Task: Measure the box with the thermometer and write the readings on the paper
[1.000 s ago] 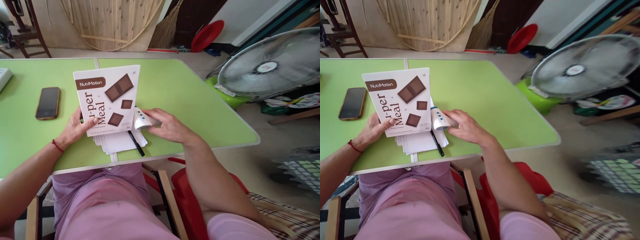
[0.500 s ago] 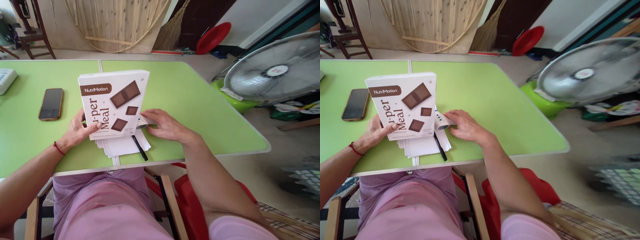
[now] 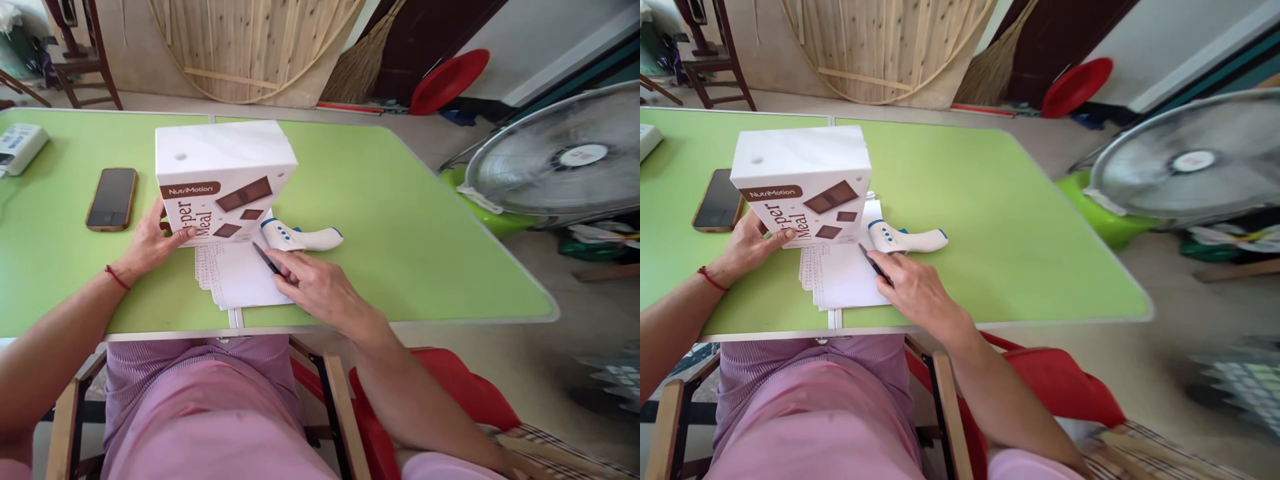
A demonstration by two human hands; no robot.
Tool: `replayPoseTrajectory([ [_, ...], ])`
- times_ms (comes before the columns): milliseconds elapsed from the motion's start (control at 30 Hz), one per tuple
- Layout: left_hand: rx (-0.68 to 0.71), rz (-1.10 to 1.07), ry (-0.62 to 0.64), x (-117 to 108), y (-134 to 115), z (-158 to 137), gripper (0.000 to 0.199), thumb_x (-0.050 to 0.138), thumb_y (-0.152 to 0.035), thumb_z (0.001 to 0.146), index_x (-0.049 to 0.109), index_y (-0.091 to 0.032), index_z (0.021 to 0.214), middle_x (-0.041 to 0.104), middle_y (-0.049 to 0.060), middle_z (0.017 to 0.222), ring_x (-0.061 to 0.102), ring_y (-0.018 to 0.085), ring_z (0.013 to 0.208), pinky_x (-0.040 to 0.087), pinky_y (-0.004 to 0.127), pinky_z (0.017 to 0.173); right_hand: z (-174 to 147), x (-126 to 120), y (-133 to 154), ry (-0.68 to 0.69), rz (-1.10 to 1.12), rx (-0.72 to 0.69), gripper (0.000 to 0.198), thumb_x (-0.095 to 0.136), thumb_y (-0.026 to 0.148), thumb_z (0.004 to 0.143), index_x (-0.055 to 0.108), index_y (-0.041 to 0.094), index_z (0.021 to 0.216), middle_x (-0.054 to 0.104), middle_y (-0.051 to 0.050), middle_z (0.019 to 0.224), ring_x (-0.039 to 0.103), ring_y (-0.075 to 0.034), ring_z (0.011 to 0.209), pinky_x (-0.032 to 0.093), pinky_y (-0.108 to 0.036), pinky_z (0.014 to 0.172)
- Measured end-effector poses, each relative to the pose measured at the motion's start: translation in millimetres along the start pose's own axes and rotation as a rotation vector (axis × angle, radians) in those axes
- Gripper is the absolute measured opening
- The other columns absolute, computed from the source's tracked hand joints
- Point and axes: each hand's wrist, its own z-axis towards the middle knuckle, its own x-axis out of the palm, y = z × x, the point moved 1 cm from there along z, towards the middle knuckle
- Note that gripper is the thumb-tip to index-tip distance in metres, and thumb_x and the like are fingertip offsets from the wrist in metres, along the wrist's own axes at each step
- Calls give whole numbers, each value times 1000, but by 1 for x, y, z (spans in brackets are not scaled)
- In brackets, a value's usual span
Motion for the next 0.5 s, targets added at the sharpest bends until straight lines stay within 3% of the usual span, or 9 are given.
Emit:
replayPoseTrajectory([
  [67, 41, 67, -30, -1, 1, -1, 73, 65, -74, 83, 53, -18, 128, 64, 16, 127, 65, 30, 115, 60, 46, 93, 0, -1, -2, -13, 62, -9, 40, 50, 14, 92, 72, 17, 125, 71, -7, 84, 62, -15, 65, 49, -28, 61],
  [167, 208, 233, -253, -7, -8, -6, 81, 78, -68, 76, 47, -19, 132, 58, 18, 130, 60, 31, 119, 58, 45, 91, -3, -10, -6, -43, 336, -1, 35, 47, 18, 95, 75, 19, 116, 71, -6, 86, 64, -14, 70, 54, -26, 66],
  [267, 547, 335, -416, -11, -26, -15, 49, 81, -41, 81, 52, -21, 114, 63, 8, 104, 63, 21, 95, 56, 33, 74, -7, -21, -7, -48, 651, 26, 35, 50, 20, 96, 69, 22, 125, 72, -6, 98, 70, -15, 86, 59, -27, 78],
  [300, 673, 351, -364, -9, -33, -19, 32, 77, -30, 85, 53, -20, 105, 64, 3, 91, 63, 15, 82, 53, 27, 67, -8, -25, -6, -49, 728, 29, 37, 53, 20, 95, 65, 23, 131, 72, -6, 104, 70, -16, 91, 60, -28, 82],
  [367, 756, 376, -120, 0, -41, -25, 15, 68, -22, 93, 54, -18, 92, 65, -2, 77, 63, 9, 67, 50, 21, 58, -9, -31, -2, -34, 847, 3, 46, 60, 20, 93, 58, 26, 139, 70, -7, 114, 70, -16, 100, 60, -28, 87],
  [433, 705, 435, 66, 12, -44, -32, 20, 59, -35, 101, 62, -15, 104, 75, 5, 99, 73, 13, 83, 56, 22, 64, -7, -34, 4, -6, 918, -48, 52, 62, 21, 92, 53, 29, 143, 68, -7, 117, 68, -17, 104, 59, -29, 88],
  [500, 676, 469, 208, 23, -44, -38, 33, 48, -42, 105, 66, -14, 108, 74, 10, 121, 76, 16, 85, 58, 25, 64, -3, -35, 11, -6, 917, -82, 51, 64, 22, 92, 53, 30, 141, 68, -6, 111, 68, -17, 100, 59, -29, 84],
])
